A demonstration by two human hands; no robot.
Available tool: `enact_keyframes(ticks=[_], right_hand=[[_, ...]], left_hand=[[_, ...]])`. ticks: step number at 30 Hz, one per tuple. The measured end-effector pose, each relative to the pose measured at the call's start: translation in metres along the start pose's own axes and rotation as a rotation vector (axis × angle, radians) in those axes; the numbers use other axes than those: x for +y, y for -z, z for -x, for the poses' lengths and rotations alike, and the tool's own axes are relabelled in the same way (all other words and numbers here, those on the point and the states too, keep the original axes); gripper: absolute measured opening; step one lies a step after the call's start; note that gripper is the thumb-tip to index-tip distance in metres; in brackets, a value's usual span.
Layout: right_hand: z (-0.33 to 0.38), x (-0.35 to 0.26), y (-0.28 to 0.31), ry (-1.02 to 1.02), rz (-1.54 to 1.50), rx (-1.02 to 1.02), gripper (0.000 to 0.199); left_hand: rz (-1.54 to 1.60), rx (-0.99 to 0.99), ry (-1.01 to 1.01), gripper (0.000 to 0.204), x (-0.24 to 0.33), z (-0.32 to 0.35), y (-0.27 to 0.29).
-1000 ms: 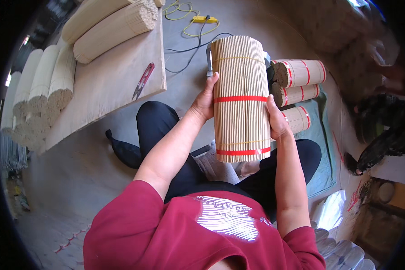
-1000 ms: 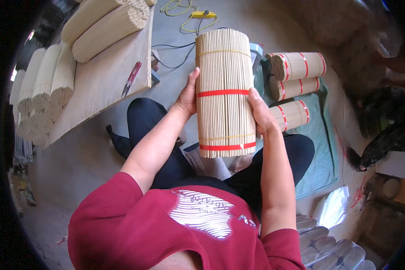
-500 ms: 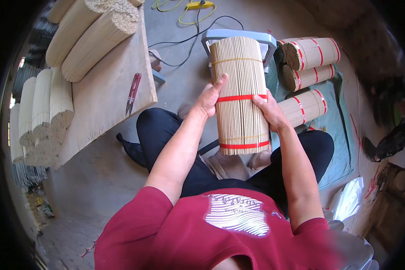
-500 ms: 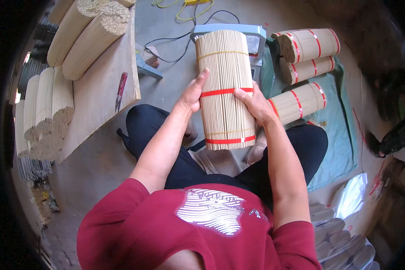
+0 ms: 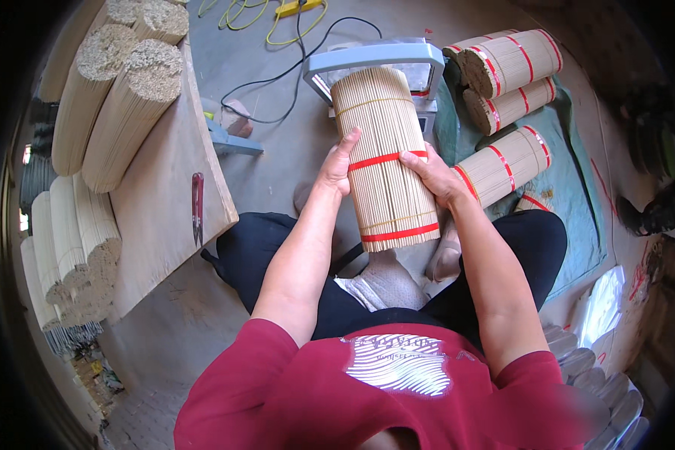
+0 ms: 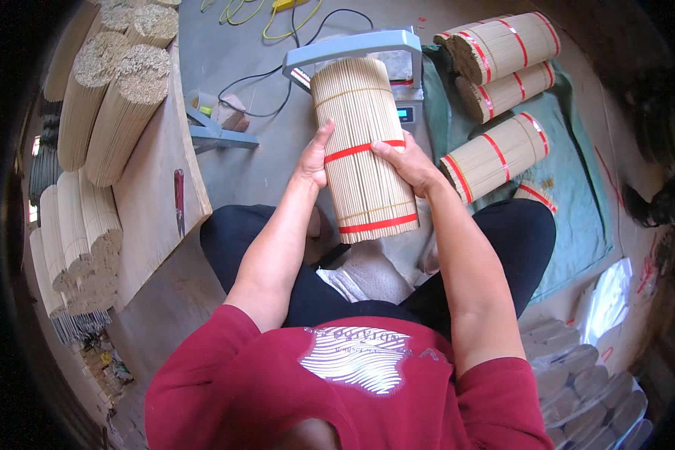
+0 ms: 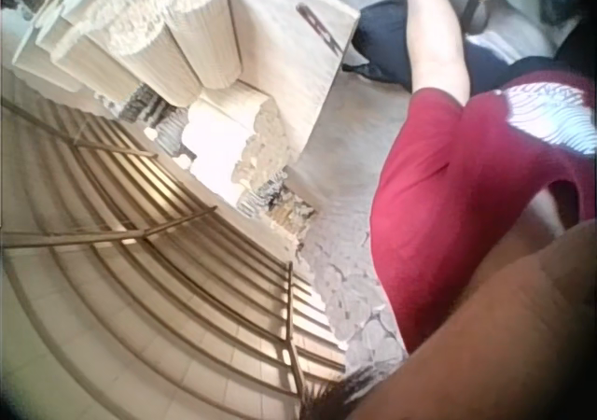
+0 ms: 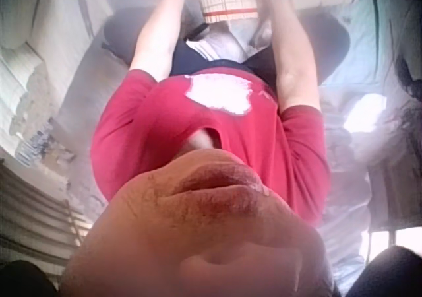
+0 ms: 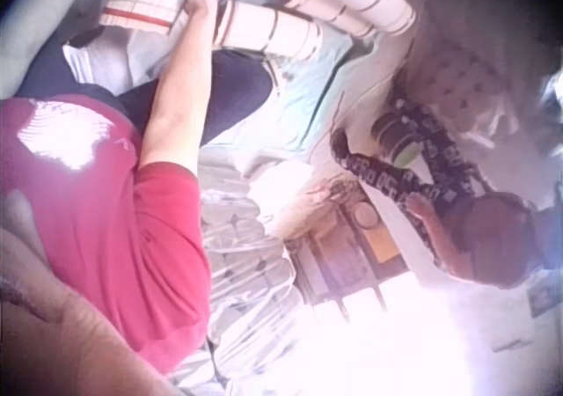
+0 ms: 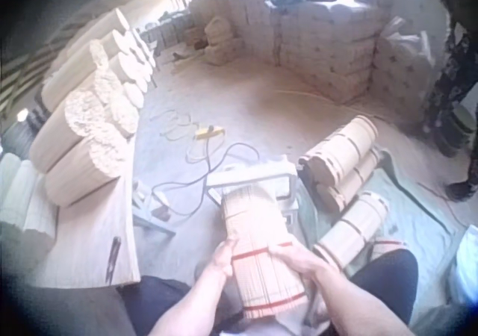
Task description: Aligning, weighing, and banding bundles of bamboo sticks.
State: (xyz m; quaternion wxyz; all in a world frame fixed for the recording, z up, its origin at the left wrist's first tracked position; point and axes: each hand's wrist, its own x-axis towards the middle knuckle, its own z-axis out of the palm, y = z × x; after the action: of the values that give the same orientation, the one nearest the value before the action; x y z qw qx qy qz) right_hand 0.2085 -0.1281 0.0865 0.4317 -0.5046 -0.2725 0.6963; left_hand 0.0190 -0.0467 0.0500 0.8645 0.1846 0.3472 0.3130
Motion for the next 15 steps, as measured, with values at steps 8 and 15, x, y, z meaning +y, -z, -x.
enact_keyframes(ticks=[8, 15], right_hand=[[-0.049, 0.024, 0.015, 0.025, -0.076, 0.117, 0.093], [-0.068, 0.029, 0.011, 0.008, -0.067, 0.186, 0.095]], left_hand=[[-0.043, 0.030, 0.011, 0.077, 0.014, -0.038, 0.011], [-0.088, -0.020, 0.021, 0.075, 0.022, -0.068, 0.034]])
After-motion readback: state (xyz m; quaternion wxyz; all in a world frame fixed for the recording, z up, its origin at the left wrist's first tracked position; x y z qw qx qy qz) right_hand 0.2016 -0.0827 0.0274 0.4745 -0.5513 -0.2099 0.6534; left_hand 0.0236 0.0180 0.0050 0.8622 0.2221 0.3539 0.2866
